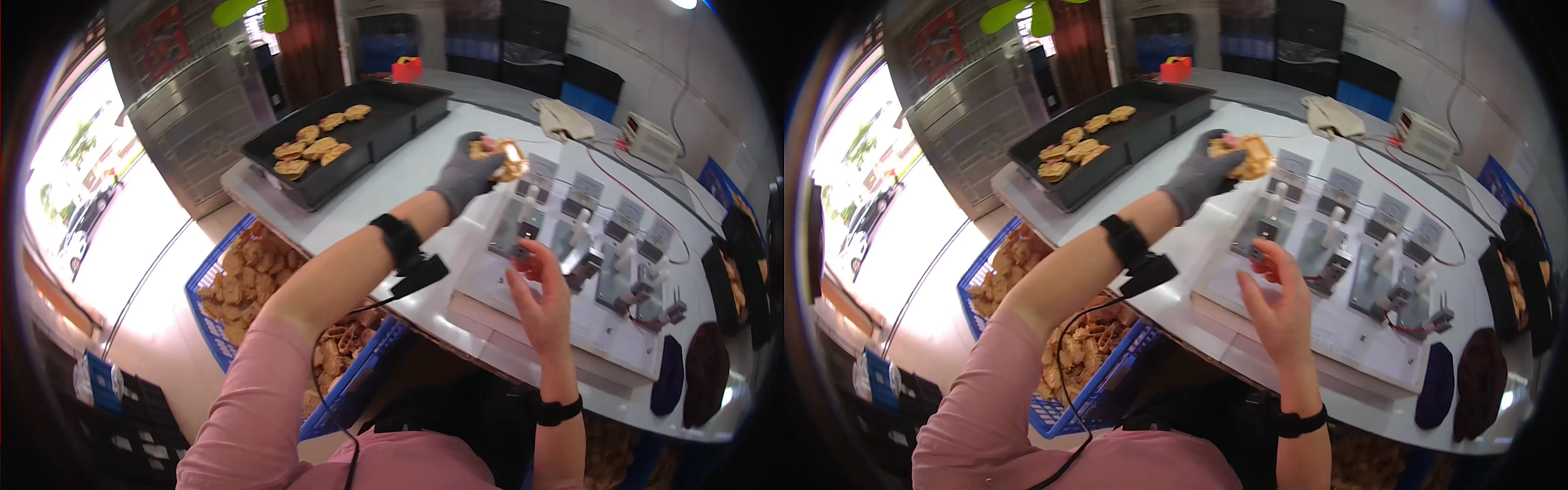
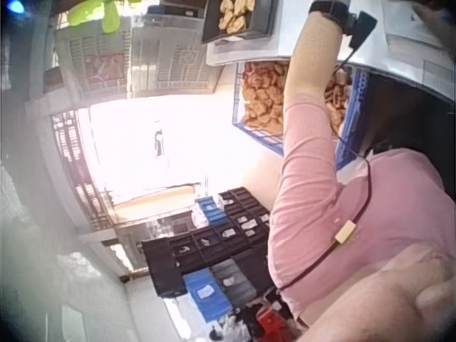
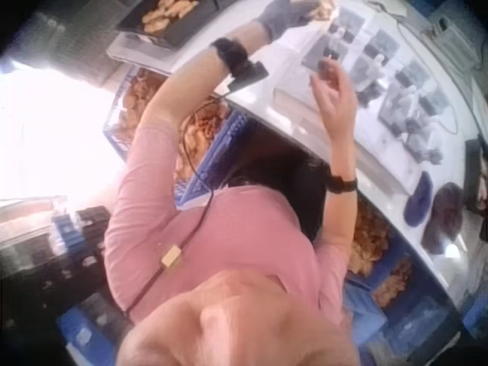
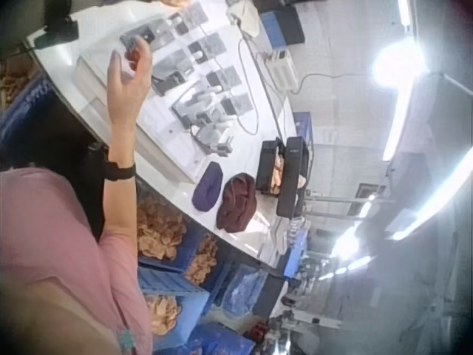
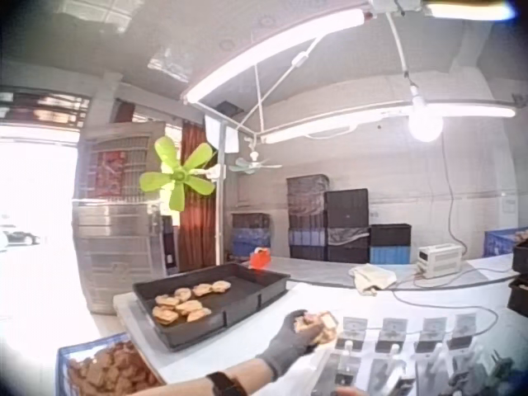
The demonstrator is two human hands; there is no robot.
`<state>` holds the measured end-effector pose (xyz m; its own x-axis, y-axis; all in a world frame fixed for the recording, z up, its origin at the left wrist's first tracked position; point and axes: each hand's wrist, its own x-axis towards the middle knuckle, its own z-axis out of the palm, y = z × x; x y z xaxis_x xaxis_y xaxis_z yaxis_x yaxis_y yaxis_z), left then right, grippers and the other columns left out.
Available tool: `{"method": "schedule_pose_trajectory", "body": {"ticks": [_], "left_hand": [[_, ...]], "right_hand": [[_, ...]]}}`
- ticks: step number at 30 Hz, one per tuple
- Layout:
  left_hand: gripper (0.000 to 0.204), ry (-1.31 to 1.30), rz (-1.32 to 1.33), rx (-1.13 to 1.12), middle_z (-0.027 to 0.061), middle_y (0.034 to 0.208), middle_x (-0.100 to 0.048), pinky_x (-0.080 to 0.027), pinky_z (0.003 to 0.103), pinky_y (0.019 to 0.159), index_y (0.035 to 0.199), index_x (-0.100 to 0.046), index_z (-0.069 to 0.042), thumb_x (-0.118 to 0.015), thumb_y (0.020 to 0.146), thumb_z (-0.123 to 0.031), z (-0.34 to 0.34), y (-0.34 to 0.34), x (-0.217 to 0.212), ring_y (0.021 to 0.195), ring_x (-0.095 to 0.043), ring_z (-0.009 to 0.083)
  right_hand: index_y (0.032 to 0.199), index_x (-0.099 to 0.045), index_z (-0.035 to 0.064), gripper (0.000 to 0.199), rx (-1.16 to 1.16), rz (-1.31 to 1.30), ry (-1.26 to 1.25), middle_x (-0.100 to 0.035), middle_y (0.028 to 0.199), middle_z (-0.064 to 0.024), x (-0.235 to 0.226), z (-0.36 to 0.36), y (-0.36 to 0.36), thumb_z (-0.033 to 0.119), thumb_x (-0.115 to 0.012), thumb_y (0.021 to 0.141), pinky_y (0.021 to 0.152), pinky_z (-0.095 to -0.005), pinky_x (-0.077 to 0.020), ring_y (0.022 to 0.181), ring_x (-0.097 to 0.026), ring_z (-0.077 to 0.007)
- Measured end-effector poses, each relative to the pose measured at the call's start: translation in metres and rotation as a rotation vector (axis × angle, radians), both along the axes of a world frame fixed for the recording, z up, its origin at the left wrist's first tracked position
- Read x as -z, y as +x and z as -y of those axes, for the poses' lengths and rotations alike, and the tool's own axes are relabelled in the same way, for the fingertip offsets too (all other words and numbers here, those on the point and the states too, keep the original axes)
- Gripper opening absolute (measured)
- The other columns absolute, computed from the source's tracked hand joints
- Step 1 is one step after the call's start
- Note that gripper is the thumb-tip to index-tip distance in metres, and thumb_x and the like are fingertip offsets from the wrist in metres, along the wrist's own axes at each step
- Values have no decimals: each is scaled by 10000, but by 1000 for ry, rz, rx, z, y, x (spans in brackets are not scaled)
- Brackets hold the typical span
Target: Testing and sorting plastic toy components using a specialized electrical jig.
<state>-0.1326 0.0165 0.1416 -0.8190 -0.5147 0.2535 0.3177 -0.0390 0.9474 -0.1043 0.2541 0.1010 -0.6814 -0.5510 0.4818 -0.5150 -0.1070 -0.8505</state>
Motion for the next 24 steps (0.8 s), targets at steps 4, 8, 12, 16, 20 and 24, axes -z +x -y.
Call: {"method": "schedule_pose_trajectory", "body": {"ticks": [4, 8, 12, 16, 20, 24], "left_hand": [[657, -849, 157, -188, 249, 1195, -562, -486, 453, 984, 1362, -467, -119, -733, 782, -277, -22, -19, -8, 1109, -594, 433], [635, -955, 222, -104, 232, 1238, -539, -499, 441, 966, 1370, -478, -154, -735, 799, -260, -35, -4, -22, 1097, -618, 414], [613, -1139, 289, -35, 221, 1194, -568, -524, 430, 919, 1358, -512, -162, -750, 800, -252, -31, 8, -30, 1052, -648, 389], [612, -1217, 245, -16, 214, 1147, -603, -545, 431, 864, 1339, -539, -140, -763, 778, -238, -28, 5, -40, 1009, -669, 386], [594, -1247, 307, 56, 206, 1157, -598, -547, 430, 860, 1311, -571, -148, -771, 759, -235, -36, -3, -55, 1002, -671, 386], [585, -1248, 204, -24, 200, 1157, -597, -547, 429, 864, 1298, -588, -151, -770, 747, -233, -42, -6, -49, 1015, -670, 386]], "right_hand": [[1338, -550, 47, 426, -73, 70, -39, -609, 1094, -49, 3, 3, -1, 52, -642, 922, 893, -286, -463, 969, -569, -125], [1384, -507, 50, 429, -92, 37, -36, -586, 1133, -53, 8, 2, -7, 73, -601, 967, 916, -267, -433, 1001, -548, -110], [1398, -491, 47, 433, -79, 21, -23, -579, 1139, -51, 12, 1, -11, 101, -595, 982, 909, -264, -419, 1007, -543, -116], [1404, -485, 43, 437, -101, 26, -5, -576, 1146, -50, 11, 1, -12, 100, -592, 984, 912, -263, -414, 1021, -541, -120], [1406, -485, 44, 433, -85, 13, 7, -571, 1161, -57, 10, 0, -12, 106, -586, 989, 923, -267, -415, 1027, -540, -127], [1406, -485, 46, 429, -75, 18, -19, -571, 1167, -60, 13, 0, -13, 105, -582, 993, 930, -270, -414, 1029, -541, -130]]}}
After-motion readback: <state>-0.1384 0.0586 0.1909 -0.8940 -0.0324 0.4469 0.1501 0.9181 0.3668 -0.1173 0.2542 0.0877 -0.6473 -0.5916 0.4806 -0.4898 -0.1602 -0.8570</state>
